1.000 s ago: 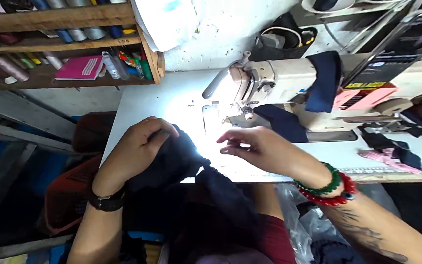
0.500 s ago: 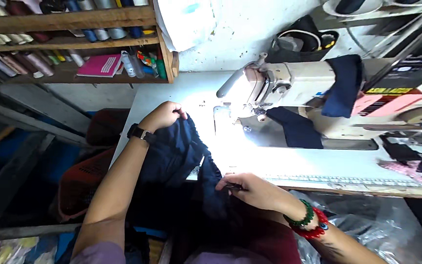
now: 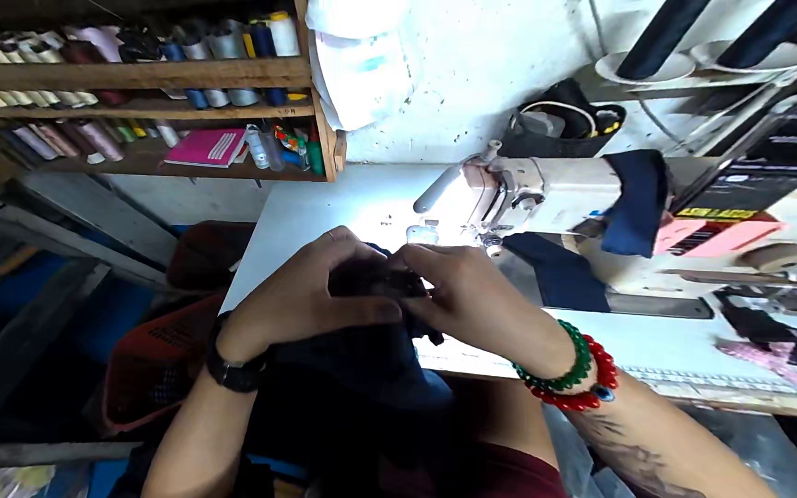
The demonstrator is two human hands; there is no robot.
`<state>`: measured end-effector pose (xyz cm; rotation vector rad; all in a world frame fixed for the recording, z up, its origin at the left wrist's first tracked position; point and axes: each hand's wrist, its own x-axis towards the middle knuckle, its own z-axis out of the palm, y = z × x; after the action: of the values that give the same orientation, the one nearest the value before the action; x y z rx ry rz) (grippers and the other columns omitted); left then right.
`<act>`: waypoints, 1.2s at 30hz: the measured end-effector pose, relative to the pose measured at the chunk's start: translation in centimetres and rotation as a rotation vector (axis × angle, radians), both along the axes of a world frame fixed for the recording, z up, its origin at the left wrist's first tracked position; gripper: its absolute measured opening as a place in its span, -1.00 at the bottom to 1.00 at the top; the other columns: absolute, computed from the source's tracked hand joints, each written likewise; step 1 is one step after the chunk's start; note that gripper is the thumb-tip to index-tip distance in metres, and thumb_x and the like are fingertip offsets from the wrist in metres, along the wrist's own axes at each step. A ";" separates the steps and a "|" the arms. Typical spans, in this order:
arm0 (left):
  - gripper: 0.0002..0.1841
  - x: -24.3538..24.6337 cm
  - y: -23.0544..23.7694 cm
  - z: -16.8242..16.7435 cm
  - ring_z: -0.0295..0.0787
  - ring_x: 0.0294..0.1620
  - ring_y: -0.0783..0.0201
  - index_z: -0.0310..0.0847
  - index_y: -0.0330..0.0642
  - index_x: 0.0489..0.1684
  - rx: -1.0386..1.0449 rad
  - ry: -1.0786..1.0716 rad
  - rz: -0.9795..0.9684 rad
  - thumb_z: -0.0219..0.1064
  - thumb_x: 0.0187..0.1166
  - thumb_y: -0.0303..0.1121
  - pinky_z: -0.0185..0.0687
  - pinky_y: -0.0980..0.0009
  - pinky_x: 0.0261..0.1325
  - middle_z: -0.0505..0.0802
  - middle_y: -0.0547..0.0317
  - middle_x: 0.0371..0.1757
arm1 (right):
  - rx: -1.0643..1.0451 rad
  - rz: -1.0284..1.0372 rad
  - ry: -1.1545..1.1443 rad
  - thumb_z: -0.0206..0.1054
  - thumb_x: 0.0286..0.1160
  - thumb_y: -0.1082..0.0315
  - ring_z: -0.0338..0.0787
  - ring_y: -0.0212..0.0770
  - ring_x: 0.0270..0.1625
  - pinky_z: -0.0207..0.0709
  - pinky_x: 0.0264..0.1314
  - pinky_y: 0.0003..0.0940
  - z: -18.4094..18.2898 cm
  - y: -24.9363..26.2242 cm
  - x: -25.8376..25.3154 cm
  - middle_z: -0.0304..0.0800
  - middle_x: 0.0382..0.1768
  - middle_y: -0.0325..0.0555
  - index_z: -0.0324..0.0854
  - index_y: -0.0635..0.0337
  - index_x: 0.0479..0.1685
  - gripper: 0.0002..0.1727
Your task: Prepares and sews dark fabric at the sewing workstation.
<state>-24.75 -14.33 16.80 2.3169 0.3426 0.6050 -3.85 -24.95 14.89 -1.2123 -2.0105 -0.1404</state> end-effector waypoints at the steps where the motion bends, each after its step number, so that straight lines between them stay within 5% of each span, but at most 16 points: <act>1: -0.52 -0.5 -0.5 0.2 0.71 0.04 0.58 0.78 -0.03 0.08 0.045 0.011 0.032 0.52 0.39 0.12 0.71 0.59 0.06 0.75 0.41 0.03 | -0.011 -0.003 0.005 0.39 0.45 0.22 0.78 -0.37 -0.38 0.61 -0.42 -0.34 0.6 0.2 -0.2 0.80 -0.41 -0.30 0.76 0.08 -0.20 -0.85; 4: -0.85 -1.6 -1.5 0.4 0.73 -0.11 0.59 0.81 -0.08 -0.09 0.134 -0.051 0.139 0.46 0.50 -0.29 0.72 0.64 -0.06 0.78 0.37 -0.08 | -0.112 0.069 0.060 0.40 0.55 0.11 0.77 -0.51 -0.35 0.65 -0.34 -0.44 1.6 0.1 -0.4 0.81 -0.40 -0.42 0.74 0.02 -0.07 -0.78; 6: -0.90 -2.9 -1.7 0.5 0.74 -0.12 0.56 0.81 -0.10 -0.13 0.103 -0.086 0.153 0.41 0.54 -0.36 0.73 0.62 -0.07 0.79 0.36 -0.10 | -0.240 0.158 0.065 0.39 0.56 -0.08 0.74 -0.61 -0.35 0.66 -0.29 -0.51 1.7 -0.5 0.0 0.79 -0.40 -0.50 0.70 -0.03 0.01 -0.65; 8: -0.89 -4.7 -1.6 0.6 0.76 -0.08 0.53 0.81 -0.10 -0.12 0.043 -0.108 0.156 0.39 0.56 -0.35 0.74 0.59 -0.03 0.80 0.36 -0.08 | -0.295 0.197 -0.026 0.39 0.49 -0.19 0.71 -0.55 -0.32 0.62 -0.27 -0.45 1.4 -1.3 0.6 0.76 -0.41 -0.46 0.74 -0.04 -0.18 -0.59; 11: -0.88 -7.7 -1.5 0.4 0.73 0.05 0.53 0.80 -0.11 -0.13 0.018 -0.136 0.078 0.38 0.59 -0.31 0.71 0.57 0.11 0.80 0.36 -0.03 | -0.284 0.238 -0.174 0.36 0.48 -0.20 0.71 -0.36 0.10 0.65 -0.05 -0.29 1.3 -2.0 1.1 0.77 0.06 -0.34 0.79 -0.12 -0.45 -0.60; 13: -0.85 -9.5 -1.7 0.1 0.70 0.10 0.56 0.76 -0.11 -0.14 0.014 -0.160 -0.022 0.33 0.65 -0.27 0.67 0.59 0.17 0.79 0.38 0.00 | -0.316 0.294 -0.169 0.35 0.49 -0.21 0.67 -0.34 0.33 0.65 0.11 -0.24 1.8 -2.2 1.0 0.67 0.44 -0.28 0.82 -0.14 -0.46 -0.60; 14: -0.84 -10.4 -1.9 -0.1 0.69 0.11 0.57 0.74 -0.11 -0.15 0.002 -0.174 -0.066 0.31 0.68 -0.25 0.65 0.59 0.19 0.78 0.39 0.00 | -0.356 0.365 -0.138 0.35 0.52 -0.16 0.69 -0.41 0.34 0.66 0.17 -0.31 2.1 -2.3 0.8 0.68 0.46 -0.29 0.83 -0.10 -0.42 -0.61; 17: -0.81 -13.0 -2.6 -0.7 0.70 0.12 0.61 0.73 -0.06 -0.21 -0.055 -0.214 -0.091 0.32 0.70 -0.17 0.66 0.63 0.16 0.80 0.44 0.02 | -0.494 0.673 0.067 0.40 0.59 0.11 0.74 -0.66 -0.02 0.63 -0.03 -0.76 3.2 -1.6 -0.9 0.86 -0.04 -0.34 0.82 0.13 -0.31 -0.72; 21: -0.93 -18.3 -5.5 -2.7 0.73 -0.11 0.65 0.71 0.01 -0.19 -0.118 -0.238 0.227 0.37 0.62 -0.26 0.68 0.66 -0.02 0.82 0.54 -0.11 | -0.501 0.551 0.101 0.47 0.46 0.15 0.64 -0.68 -0.44 0.53 -0.45 -0.73 3.8 0.3 -5.6 0.75 -0.45 -0.56 0.77 -0.09 -0.19 -0.89; 24: -0.86 -23.5 -9.3 -3.7 0.71 -0.15 0.63 0.65 -0.09 0.00 -0.038 -0.147 0.560 0.28 0.61 -0.51 0.66 0.70 -0.10 0.78 0.40 -0.02 | -0.416 0.417 -0.076 0.45 0.47 0.17 0.80 -0.34 -0.32 0.71 -0.28 -0.22 3.0 2.5 -11.5 0.87 -0.25 -0.34 0.69 -0.15 0.39 -0.55; 27: -0.77 -28.1 -14.5 -3.2 0.67 -0.30 0.71 0.61 0.01 0.20 0.127 -0.048 0.926 0.29 0.66 -0.44 0.62 0.75 -0.27 0.77 0.48 0.00 | -0.233 0.503 -0.126 0.41 0.45 0.32 0.85 -0.03 -0.14 0.67 -0.16 0.08 0.9 4.0 -18.4 0.86 -0.19 -0.08 0.81 0.03 0.06 -0.76; 31: -0.51 -31.9 -20.5 -2.7 0.70 0.16 0.56 0.39 0.06 0.46 0.134 -0.007 1.091 0.38 0.55 -0.36 0.68 0.52 0.25 0.72 0.52 0.20 | -0.160 0.664 -0.036 0.48 0.32 0.43 0.84 -0.07 0.10 0.70 0.09 0.02 -2.5 4.4 -26.1 0.90 -0.11 -0.18 0.85 -0.05 -0.06 -0.76; 36: -0.56 -33.1 -23.6 -10.8 0.81 0.14 0.37 0.60 -0.22 0.35 -0.172 0.422 1.041 0.38 0.44 -0.45 0.76 0.29 0.25 0.85 0.14 0.15 | -0.301 0.828 -0.143 0.52 0.27 0.51 0.83 -0.03 0.07 0.72 0.06 0.06 -13.3 3.3 -30.0 0.88 -0.14 -0.16 0.87 -0.06 -0.14 -0.75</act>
<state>-57.81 -37.95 6.02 1.9485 1.7698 0.4995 -33.83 -21.67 1.60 -0.4513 -2.5573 0.5090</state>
